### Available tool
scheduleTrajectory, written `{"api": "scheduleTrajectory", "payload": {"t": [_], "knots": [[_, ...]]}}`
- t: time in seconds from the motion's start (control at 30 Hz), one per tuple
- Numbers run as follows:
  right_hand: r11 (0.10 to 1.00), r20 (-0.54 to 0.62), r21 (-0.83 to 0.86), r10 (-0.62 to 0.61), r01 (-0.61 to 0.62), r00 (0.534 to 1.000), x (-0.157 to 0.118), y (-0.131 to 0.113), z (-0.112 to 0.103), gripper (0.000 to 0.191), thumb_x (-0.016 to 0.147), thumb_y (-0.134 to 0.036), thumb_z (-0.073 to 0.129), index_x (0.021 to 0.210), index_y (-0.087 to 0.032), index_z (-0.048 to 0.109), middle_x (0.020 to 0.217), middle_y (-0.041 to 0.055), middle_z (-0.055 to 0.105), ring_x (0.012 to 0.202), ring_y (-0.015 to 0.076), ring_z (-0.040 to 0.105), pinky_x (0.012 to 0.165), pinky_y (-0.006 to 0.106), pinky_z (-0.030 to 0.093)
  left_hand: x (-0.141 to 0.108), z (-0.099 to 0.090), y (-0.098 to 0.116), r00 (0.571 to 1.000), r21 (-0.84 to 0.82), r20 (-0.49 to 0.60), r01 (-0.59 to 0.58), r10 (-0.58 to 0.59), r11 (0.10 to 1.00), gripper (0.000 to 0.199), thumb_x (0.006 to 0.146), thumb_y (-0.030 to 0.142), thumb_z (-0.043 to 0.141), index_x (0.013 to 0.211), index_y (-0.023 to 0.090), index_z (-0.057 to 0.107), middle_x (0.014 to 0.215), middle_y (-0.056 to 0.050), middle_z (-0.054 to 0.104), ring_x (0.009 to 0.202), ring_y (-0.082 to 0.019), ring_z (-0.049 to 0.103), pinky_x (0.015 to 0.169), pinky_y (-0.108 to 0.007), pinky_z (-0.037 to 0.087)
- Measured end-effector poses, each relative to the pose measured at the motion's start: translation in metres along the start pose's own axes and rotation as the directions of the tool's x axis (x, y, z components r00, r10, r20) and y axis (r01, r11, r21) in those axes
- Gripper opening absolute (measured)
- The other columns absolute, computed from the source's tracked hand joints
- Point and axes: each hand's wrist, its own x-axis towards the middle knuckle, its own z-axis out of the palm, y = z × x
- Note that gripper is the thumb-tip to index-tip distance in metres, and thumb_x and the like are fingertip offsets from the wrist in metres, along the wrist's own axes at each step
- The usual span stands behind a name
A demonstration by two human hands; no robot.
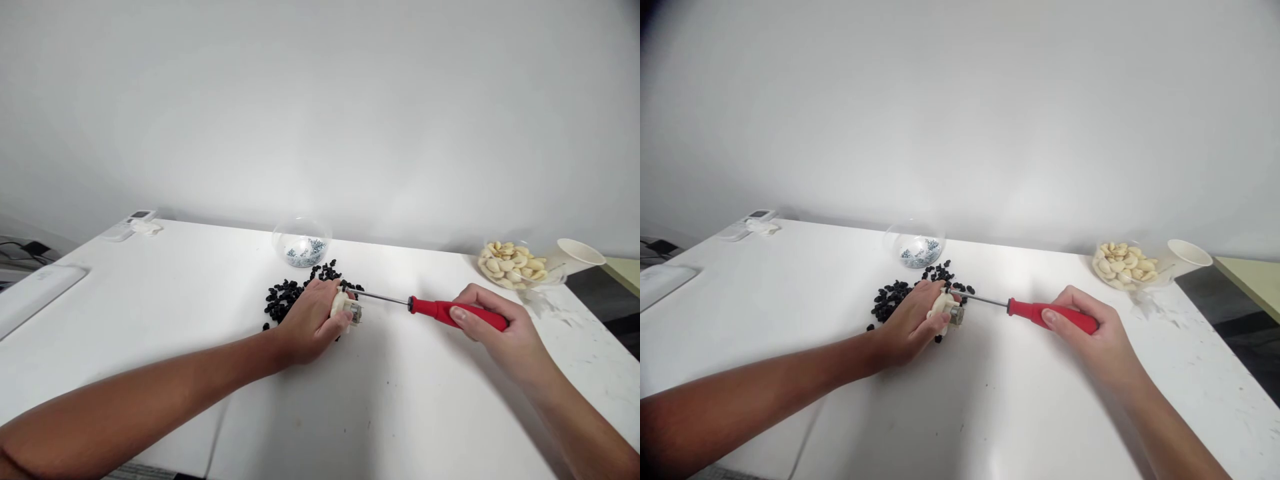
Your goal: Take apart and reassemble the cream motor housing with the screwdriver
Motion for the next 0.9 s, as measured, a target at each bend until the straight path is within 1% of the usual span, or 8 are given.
{"api": "scheduleTrajectory", "payload": {"t": [0.1, 0.2, 0.33, 0.43, 0.53, 0.67, 0.8, 0.9], "knots": [[0.980, 0.076, 0.156, 0.117, -0.127, 0.990, 0.005, 0.007, 0.003, 0.043, 0.091, -0.058, 0.078, 0.076, -0.023, 0.057, 0.061, -0.0049, 0.035, 0.058, 0.0130, 0.027, 0.059, 0.032, 0.014, 0.000, 0.002, -0.002, 1.000, 0.049, 0.008, -0.005, 0.004, 0.999, 0.023, 0.102, 0.036, 0.043, 0.094, 0.021, 0.057, 0.093, -0.006, 0.064, 0.090, -0.026, 0.057, 0.090, -0.046, 0.043], [0.907, 0.213, 0.316, 0.218, -0.279, 0.952, 0.011, 0.013, 0.007, 0.052, 0.094, -0.061, 0.074, 0.070, -0.022, 0.049, 0.060, -0.0063, 0.029, 0.057, 0.0116, 0.020, 0.058, 0.033, 0.011, -0.002, 0.005, -0.003, 0.999, 0.085, -0.027, -0.042, 0.045, 0.995, 0.020, 0.102, 0.039, 0.049, 0.094, 0.021, 0.054, 0.105, -0.010, 0.065, 0.106, -0.030, 0.060, 0.098, -0.048, 0.045], [0.862, 0.343, 0.371, 0.218, -0.345, 0.914, 0.014, 0.013, 0.010, 0.059, 0.097, -0.064, 0.068, 0.066, -0.022, 0.040, 0.058, -0.0062, 0.028, 0.057, 0.0115, 0.018, 0.056, 0.033, 0.011, -0.003, 0.005, -0.002, 0.992, 0.074, -0.087, -0.089, 0.096, 0.993, 0.015, 0.100, 0.036, 0.052, 0.098, 0.022, 0.053, 0.115, -0.012, 0.066, 0.122, -0.032, 0.058, 0.107, -0.050, 0.044], [0.902, 0.319, 0.309, 0.200, -0.301, 0.927, 0.011, 0.008, 0.007, 0.047, 0.093, -0.064, 0.072, 0.081, -0.022, 0.054, 0.060, -0.0073, 0.030, 0.058, 0.0113, 0.018, 0.057, 0.031, 0.011, -0.002, 0.003, -0.002, 0.995, 0.029, -0.093, -0.039, 0.041, 0.999, 0.016, 0.100, 0.036, 0.049, 0.099, 0.022, 0.056, 0.106, -0.009, 0.068, 0.109, -0.029, 0.062, 0.103, -0.048, 0.047], [0.951, 0.275, 0.214, 0.161, -0.224, 0.948, 0.009, 0.005, 0.000, 0.045, 0.085, -0.061, 0.082, 0.103, -0.027, 0.059, 0.064, -0.0071, 0.041, 0.057, 0.0116, 0.027, 0.057, 0.028, 0.017, -0.002, 0.000, -0.001, 0.995, -0.013, -0.095, 0.010, -0.011, 1.000, 0.022, 0.101, 0.036, 0.046, 0.105, 0.021, 0.061, 0.103, -0.008, 0.069, 0.100, -0.027, 0.062, 0.098, -0.045, 0.049], [0.998, 0.076, 0.013, -0.066, 0.065, 0.995, 0.006, 0.005, -0.003, 0.036, 0.084, -0.052, 0.084, 0.101, -0.028, 0.063, 0.078, -0.0011, 0.061, 0.064, 0.0154, 0.048, 0.057, 0.029, 0.035, -0.004, -0.002, -0.001, 0.997, -0.068, -0.069, 0.029, -0.034, 0.997, 0.033, 0.104, 0.041, 0.040, 0.109, 0.019, 0.065, 0.097, -0.007, 0.070, 0.093, -0.026, 0.061, 0.091, -0.043, 0.048], [0.925, -0.077, -0.258, -0.309, 0.280, 0.948, 0.000, 0.005, -0.004, 0.028, 0.090, -0.048, 0.079, 0.111, -0.029, 0.073, 0.104, 0.0074, 0.076, 0.082, 0.0239, 0.066, 0.063, 0.034, 0.049, -0.005, -0.002, -0.003, 0.998, -0.127, -0.057, 0.028, -0.035, 0.992, 0.041, 0.105, 0.043, 0.034, 0.106, 0.019, 0.067, 0.090, -0.006, 0.069, 0.084, -0.024, 0.060, 0.084, -0.041, 0.047], [0.862, -0.100, -0.361, -0.416, 0.357, 0.904, -0.007, 0.005, -0.006, 0.026, 0.091, -0.050, 0.078, 0.109, -0.031, 0.076, 0.102, 0.0065, 0.079, 0.083, 0.0261, 0.070, 0.069, 0.037, 0.053, -0.005, -0.002, -0.004, 0.999, -0.176, -0.033, 0.037, -0.043, 0.984, 0.038, 0.102, 0.040, 0.036, 0.106, 0.019, 0.067, 0.089, -0.005, 0.070, 0.081, -0.023, 0.061, 0.080, -0.039, 0.048]]}}
